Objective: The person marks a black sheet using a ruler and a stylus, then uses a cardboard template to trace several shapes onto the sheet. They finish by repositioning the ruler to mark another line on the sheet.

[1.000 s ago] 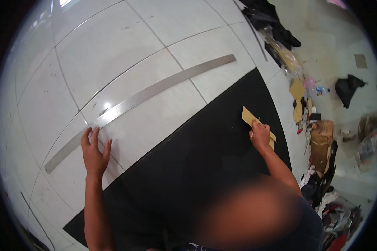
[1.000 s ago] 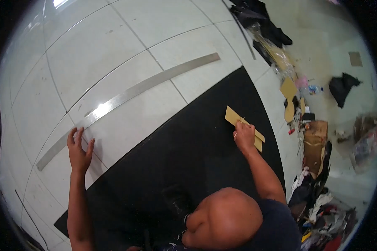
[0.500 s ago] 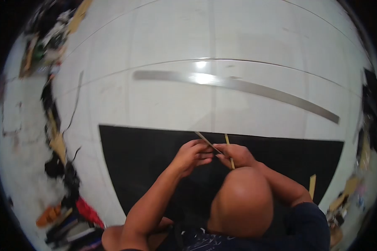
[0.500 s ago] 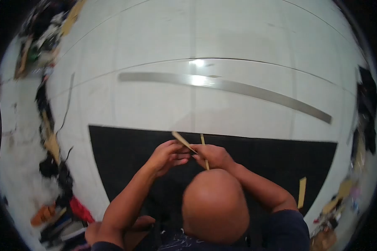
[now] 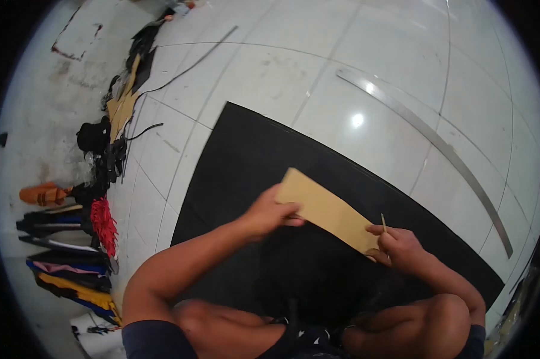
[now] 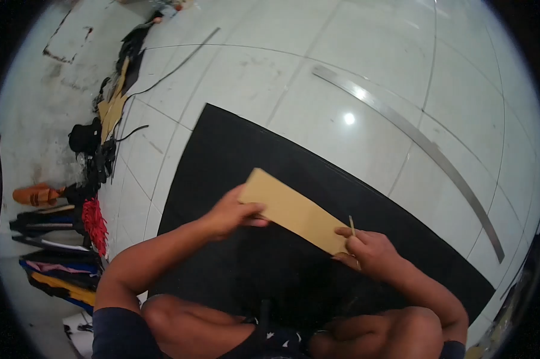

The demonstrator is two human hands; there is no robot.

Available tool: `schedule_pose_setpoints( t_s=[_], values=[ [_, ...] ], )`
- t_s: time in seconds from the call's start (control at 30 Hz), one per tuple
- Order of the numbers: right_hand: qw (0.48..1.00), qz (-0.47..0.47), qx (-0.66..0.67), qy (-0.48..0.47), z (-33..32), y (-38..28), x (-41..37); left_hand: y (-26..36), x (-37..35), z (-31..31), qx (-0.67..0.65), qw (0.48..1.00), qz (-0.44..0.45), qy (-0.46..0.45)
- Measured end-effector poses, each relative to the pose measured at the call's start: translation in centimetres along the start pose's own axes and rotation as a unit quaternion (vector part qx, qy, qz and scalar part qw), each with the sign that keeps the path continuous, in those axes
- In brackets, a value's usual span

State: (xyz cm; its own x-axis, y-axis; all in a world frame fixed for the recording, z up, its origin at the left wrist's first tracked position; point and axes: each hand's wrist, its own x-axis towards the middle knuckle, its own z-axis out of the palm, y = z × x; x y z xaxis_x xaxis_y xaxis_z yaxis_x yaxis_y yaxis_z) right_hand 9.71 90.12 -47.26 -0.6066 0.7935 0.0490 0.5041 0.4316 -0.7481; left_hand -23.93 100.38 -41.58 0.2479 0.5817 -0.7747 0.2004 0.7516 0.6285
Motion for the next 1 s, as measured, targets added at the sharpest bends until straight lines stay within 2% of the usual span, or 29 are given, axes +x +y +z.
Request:
schedule_pose_setpoints(
  t_s=[0.1, 0.2, 0.27, 0.3, 0.33, 0.37, 0.4, 0.43, 0.5, 0.57, 0.67, 0.77, 0.87, 0.97, 1.0],
  values=[
    [0.991, -0.026, -0.116, -0.069, -3.2, -2.4, 1.7, -3.1, -3.6, -11.5, 0.011, 0.989, 0.083, 0.122],
    [0.967, 0.005, -0.201, -0.153, -5.6, -4.3, 3.7, -10.4, -4.1, -20.1, -0.146, 0.949, 0.15, 0.236],
    [0.949, 0.009, -0.242, -0.204, -6.1, -5.1, 5.9, -16.7, -3.4, -24.0, -0.228, 0.907, 0.171, 0.309],
    [0.937, -0.003, -0.267, -0.227, -6.1, -5.8, 7.6, -20.1, -2.4, -25.7, -0.169, 0.908, 0.139, 0.358],
    [0.923, 0.0, -0.287, -0.256, -5.7, -6.2, 9.4, -21.4, -2.4, -25.5, -0.038, 0.85, 0.12, 0.512],
    [0.907, 0.002, -0.31, -0.285, -5.0, -6.2, 11.2, -22.5, -1.9, -24.3, 0.094, 0.756, 0.089, 0.642],
    [0.89, 0.004, -0.331, -0.314, -3.9, -6.0, 12.7, -23.5, -1.7, -23.2, 0.226, 0.631, 0.048, 0.741],
    [0.889, -0.002, -0.338, -0.309, -1.8, -5.6, 14.3, -23.5, -2.7, -22.8, 0.231, 0.665, 0.136, 0.697],
    [0.899, 0.001, -0.324, -0.293, 2.5, -5.9, 18.0, -23.9, -1.3, -21.9, 0.37, 0.676, 0.273, 0.576],
    [0.933, -0.002, -0.273, -0.235, 8.4, -6.8, 21.5, -21.5, 0.1, -20.5, 0.446, 0.691, 0.322, 0.469],
    [0.983, -0.021, -0.151, -0.105, 17.3, -7.4, 23.9, -21.1, 3.4, -20.3, 0.502, 0.718, 0.249, 0.413],
    [0.984, -0.014, -0.176, -0.023, 22.9, -7.5, 25.9, -20.1, 3.4, -20.1, 0.496, 0.739, 0.215, 0.402],
    [0.974, 0.008, -0.223, 0.035, 24.8, -6.2, 28.9, -19.5, 4.8, -20.8, 0.471, 0.739, 0.223, 0.426],
    [0.966, 0.011, -0.25, 0.061, 23.5, -3.4, 34.1, -17.6, 6.7, -22.2, 0.472, 0.721, 0.19, 0.47],
    [0.965, 0.004, -0.255, 0.061, 23.0, -2.8, 36.0, -16.7, 7.3, -23.0, 0.461, 0.73, 0.178, 0.473]
  ],
)
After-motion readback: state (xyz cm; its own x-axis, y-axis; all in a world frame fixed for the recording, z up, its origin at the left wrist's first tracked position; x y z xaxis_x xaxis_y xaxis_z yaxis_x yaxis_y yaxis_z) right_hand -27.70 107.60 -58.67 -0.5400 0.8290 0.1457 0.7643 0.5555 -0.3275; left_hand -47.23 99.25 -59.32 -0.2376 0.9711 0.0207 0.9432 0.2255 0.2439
